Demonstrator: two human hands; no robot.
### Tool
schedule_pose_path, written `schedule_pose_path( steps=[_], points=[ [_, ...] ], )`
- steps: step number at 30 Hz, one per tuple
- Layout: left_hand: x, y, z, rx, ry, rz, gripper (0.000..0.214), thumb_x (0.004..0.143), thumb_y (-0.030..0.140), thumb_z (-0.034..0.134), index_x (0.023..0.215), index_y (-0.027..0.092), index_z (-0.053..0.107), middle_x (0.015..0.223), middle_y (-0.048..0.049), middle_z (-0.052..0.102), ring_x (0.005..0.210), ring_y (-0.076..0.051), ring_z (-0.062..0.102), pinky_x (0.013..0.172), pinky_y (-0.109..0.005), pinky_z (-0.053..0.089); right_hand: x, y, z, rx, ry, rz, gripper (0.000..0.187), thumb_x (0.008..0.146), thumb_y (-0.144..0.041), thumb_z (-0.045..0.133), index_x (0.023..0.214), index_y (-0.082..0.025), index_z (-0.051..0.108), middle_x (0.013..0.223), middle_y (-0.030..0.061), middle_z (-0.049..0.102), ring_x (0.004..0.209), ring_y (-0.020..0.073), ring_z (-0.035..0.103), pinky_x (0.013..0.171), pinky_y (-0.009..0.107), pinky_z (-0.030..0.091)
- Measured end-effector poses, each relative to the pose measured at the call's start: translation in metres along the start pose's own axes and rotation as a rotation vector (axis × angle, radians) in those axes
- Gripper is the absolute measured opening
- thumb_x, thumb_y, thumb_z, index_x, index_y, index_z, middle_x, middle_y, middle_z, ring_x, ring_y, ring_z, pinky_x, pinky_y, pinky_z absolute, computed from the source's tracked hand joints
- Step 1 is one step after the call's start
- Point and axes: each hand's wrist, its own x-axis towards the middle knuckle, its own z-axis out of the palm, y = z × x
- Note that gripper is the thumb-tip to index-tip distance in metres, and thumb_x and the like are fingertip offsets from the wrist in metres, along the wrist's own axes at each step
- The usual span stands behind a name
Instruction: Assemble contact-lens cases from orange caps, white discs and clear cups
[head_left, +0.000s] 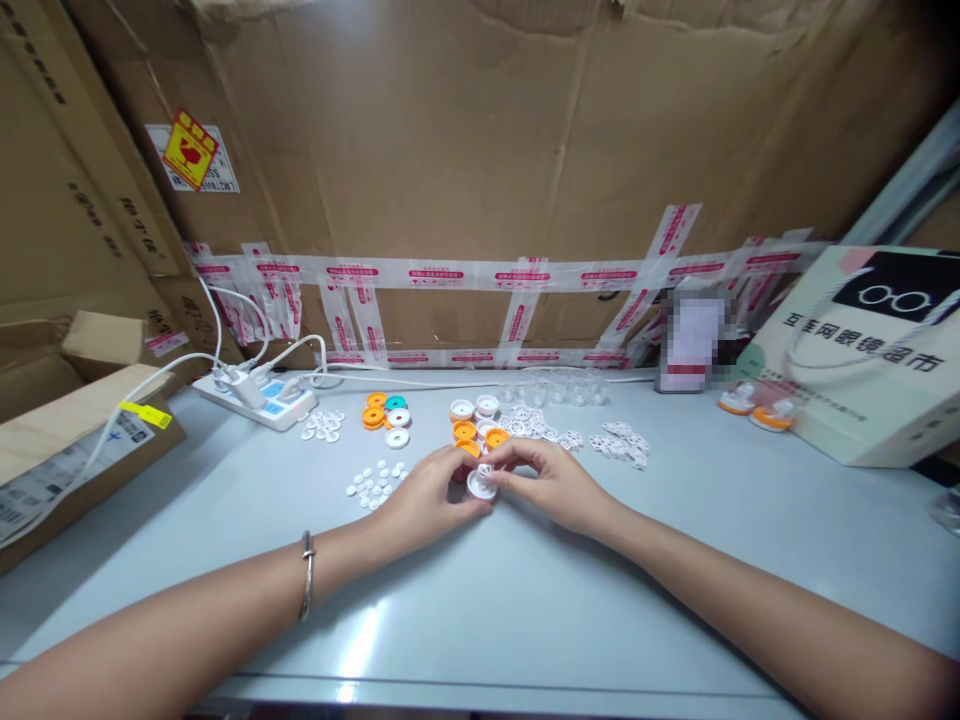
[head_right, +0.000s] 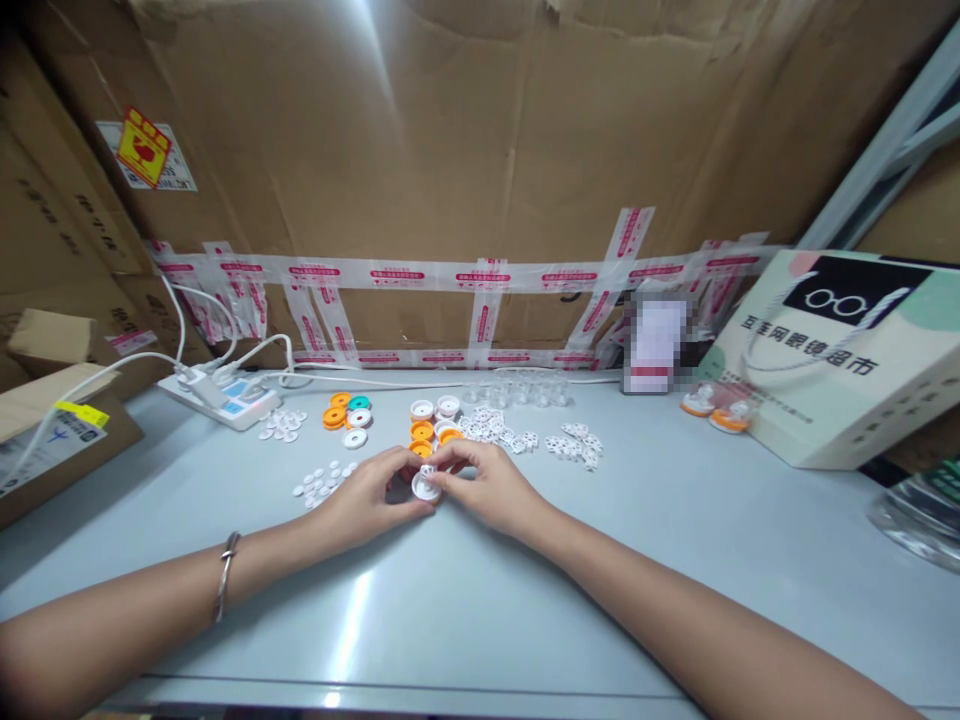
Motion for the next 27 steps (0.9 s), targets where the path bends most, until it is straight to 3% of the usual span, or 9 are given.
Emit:
schedule_pose_path(
  steps=[11,27],
  points=[
    [0.0007,-0.0007,0.001,0.0,0.0,-0.028,0.022,0.07,0.027,0.067,0.088,0.016,0.059,0.084,-0.0035,0.061,0.073,-0.017,0.055,0.067,-0.027,0.043,0.001,0.0008,0.0006,-0.11,-0.045,-0.141,0.005,0.074,-0.021,0.062,0.075,-0.018,0.066,0.082,0.0047,0.07,0.082,0.0184,0.065,0.079,0.035,0.049],
    [0.0044,0.0037,-0.0057,0.06,-0.07,0.006,0.023,0.073,0.031,0.063,0.089,0.014,0.065,0.08,-0.0037,0.06,0.073,-0.016,0.053,0.064,-0.024,0.04,0.0021,-0.001,-0.002,0.022,-0.034,0.033,0.015,0.068,-0.026,0.067,0.08,-0.017,0.067,0.085,0.0055,0.07,0.082,0.0184,0.064,0.081,0.036,0.049]
  ],
)
